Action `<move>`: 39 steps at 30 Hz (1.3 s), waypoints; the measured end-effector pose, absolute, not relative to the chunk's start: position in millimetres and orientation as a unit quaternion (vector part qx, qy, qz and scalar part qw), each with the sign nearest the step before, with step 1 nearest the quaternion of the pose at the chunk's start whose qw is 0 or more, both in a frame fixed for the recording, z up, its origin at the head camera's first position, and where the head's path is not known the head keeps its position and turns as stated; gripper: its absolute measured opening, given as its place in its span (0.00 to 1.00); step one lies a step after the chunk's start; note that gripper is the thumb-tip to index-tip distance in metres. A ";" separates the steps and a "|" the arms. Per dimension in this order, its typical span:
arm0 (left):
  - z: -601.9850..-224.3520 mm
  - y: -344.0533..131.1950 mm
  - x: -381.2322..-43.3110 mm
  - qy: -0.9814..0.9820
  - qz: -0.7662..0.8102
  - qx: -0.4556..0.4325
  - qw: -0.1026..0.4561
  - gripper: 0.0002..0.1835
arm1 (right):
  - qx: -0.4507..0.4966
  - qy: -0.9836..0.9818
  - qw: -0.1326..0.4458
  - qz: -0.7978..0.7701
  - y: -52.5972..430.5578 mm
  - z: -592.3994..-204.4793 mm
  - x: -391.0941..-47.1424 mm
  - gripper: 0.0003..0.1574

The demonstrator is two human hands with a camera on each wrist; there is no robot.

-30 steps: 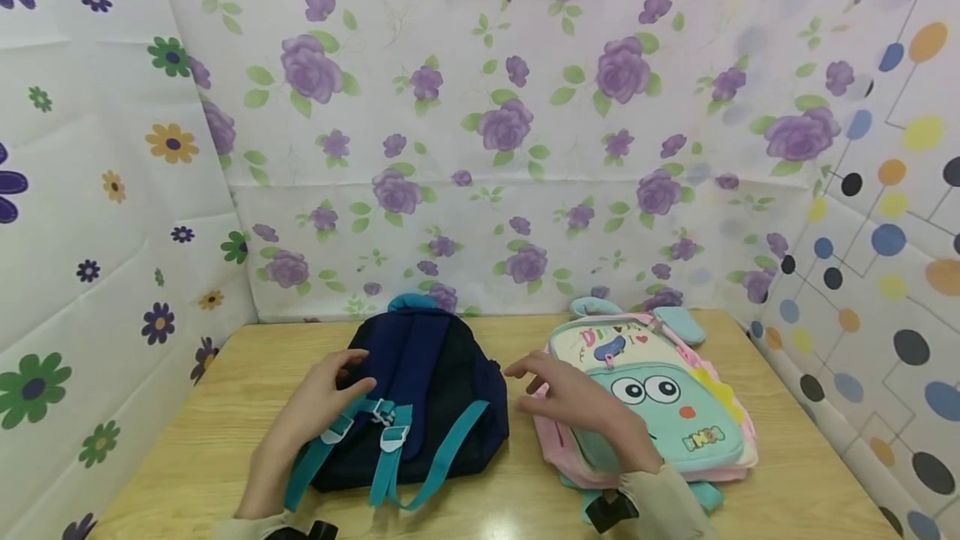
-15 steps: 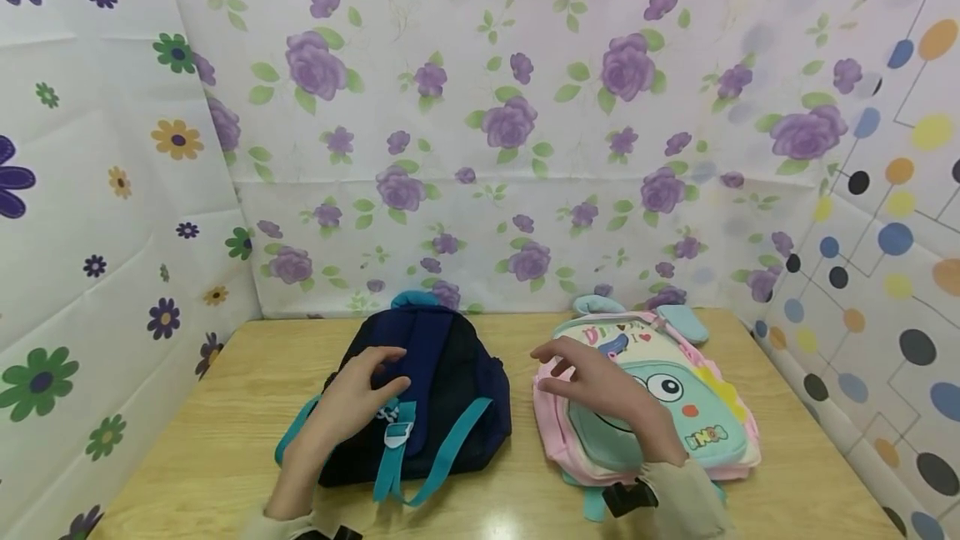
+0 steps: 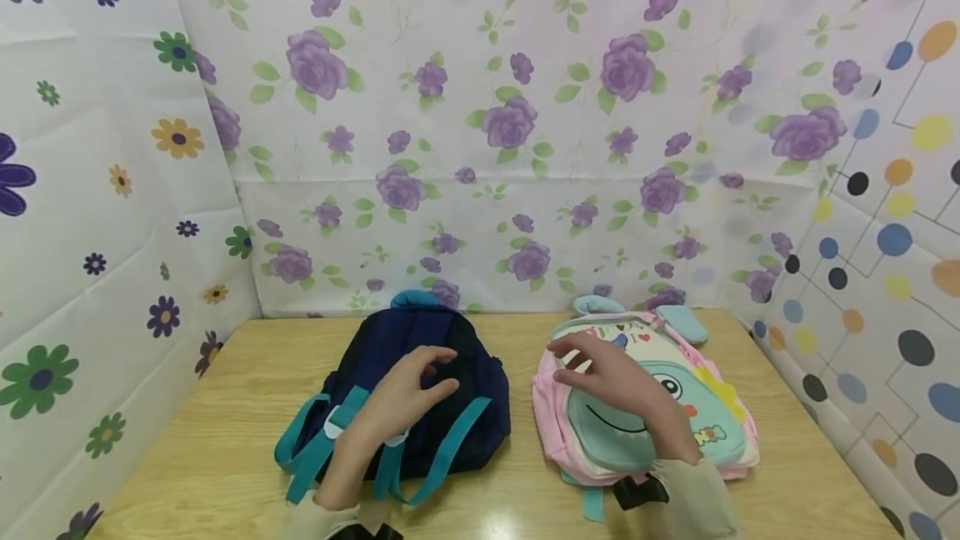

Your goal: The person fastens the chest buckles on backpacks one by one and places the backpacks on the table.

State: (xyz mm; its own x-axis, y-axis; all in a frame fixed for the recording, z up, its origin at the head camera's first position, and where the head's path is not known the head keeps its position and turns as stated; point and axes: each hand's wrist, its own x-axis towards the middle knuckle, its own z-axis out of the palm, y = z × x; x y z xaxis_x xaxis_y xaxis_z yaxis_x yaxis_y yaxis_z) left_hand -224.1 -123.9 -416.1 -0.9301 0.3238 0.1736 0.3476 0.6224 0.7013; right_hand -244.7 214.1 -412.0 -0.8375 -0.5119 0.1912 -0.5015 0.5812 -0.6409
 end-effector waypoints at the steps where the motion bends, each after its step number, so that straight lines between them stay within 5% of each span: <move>1: -416.9 -120.0 -224.4 -0.898 -0.396 -0.193 0.013 0.24 | -0.282 0.890 0.004 -0.357 215.8 -411.5 -245.0 0.26; 39: -450.6 2.2 -229.5 -0.875 -0.407 -0.259 -0.031 0.20 | -0.231 0.908 -0.020 -0.348 259.8 -413.2 -252.0 0.25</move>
